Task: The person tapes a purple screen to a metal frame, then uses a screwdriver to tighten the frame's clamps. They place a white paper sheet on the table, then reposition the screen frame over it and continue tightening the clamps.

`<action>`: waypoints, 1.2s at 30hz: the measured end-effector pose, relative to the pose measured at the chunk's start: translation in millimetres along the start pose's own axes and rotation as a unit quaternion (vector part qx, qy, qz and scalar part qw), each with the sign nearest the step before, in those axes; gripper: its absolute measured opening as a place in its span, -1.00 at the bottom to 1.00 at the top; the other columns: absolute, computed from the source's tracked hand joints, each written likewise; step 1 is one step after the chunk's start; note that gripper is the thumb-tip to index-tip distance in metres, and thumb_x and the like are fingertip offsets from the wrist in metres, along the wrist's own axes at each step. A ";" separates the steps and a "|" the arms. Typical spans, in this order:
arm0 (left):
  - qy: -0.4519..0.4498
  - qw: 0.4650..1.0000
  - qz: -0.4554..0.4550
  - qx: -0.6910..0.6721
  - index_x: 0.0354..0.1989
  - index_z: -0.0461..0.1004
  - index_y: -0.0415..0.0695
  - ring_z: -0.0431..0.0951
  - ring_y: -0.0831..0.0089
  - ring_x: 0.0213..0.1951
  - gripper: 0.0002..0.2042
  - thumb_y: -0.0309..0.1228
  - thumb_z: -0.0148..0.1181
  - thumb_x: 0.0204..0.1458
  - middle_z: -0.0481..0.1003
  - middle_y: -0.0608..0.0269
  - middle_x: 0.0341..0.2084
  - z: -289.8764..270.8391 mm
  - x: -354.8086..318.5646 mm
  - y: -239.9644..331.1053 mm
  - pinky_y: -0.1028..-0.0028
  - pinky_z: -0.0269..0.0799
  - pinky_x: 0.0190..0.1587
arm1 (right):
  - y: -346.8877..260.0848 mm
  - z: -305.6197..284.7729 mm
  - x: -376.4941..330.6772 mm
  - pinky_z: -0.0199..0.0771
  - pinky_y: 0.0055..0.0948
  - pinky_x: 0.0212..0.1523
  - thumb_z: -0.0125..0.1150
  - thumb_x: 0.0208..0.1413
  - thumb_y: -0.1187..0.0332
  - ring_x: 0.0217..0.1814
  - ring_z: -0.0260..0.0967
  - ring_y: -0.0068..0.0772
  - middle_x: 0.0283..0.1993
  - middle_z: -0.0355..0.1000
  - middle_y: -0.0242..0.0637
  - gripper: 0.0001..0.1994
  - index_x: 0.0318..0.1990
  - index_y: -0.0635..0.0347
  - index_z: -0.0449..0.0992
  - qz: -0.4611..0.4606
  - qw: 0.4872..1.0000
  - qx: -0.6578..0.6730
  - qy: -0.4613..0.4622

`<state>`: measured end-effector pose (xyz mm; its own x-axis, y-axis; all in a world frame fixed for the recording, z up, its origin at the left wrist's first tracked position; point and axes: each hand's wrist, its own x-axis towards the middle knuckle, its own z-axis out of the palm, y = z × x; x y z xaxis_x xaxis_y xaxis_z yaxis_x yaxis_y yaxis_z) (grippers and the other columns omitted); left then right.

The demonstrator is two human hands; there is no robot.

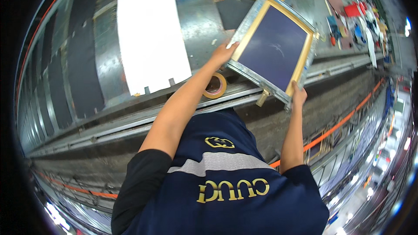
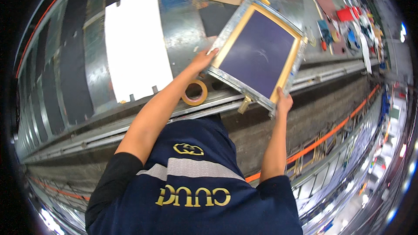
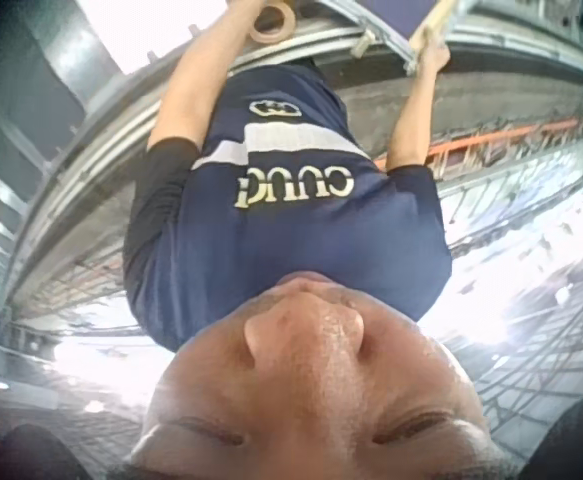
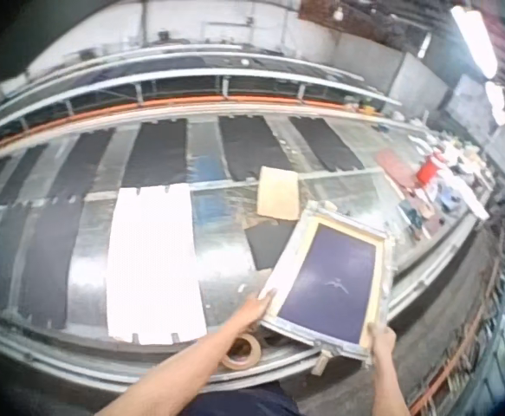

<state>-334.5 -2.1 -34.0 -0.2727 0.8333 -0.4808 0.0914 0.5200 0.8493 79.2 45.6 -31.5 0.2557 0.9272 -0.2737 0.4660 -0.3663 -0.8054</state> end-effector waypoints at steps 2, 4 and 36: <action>-0.044 0.998 -0.016 -0.044 0.25 0.39 -0.30 0.54 -0.02 0.12 -0.23 0.23 -0.01 0.21 0.52 -0.22 0.08 -7.6 19.7 -20.5 0.21 0.38 0.17 | -9.3 -7.9 -7.2 0.46 -0.40 -0.04 0.43 0.15 0.19 -0.15 0.48 -0.43 -0.10 0.58 -0.21 -0.49 0.08 0.48 0.53 -0.021 0.999 0.010 0.031; 0.002 0.999 -0.012 -0.037 0.19 0.42 -0.38 0.55 0.04 0.11 -0.13 0.32 0.08 0.10 0.53 -0.29 0.02 -22.4 18.5 -29.1 0.14 0.40 0.15 | -31.0 -12.5 -24.9 0.45 -0.38 -0.01 0.39 0.18 0.17 -0.09 0.48 -0.41 -0.08 0.57 -0.21 -0.47 0.11 0.47 0.50 -0.076 0.996 0.037 0.034; 0.470 0.844 -0.116 -0.230 0.11 0.52 -0.24 0.52 0.35 -0.17 -0.44 -0.05 0.37 0.09 0.55 0.15 -0.10 -279.2 -313.0 -219.0 0.32 0.45 -0.10 | -199.6 206.5 -113.9 0.12 -0.04 0.43 -0.22 0.27 -0.40 0.45 0.19 0.00 0.39 0.27 0.04 -0.10 0.55 0.06 -0.07 -0.083 0.856 0.065 -0.506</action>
<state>-536.5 -429.2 -8.6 -0.8915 0.0900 -0.4439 -0.3916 0.3395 0.8552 -217.9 29.2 51.8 -0.6997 0.5836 -0.4120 0.3098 -0.2716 -0.9112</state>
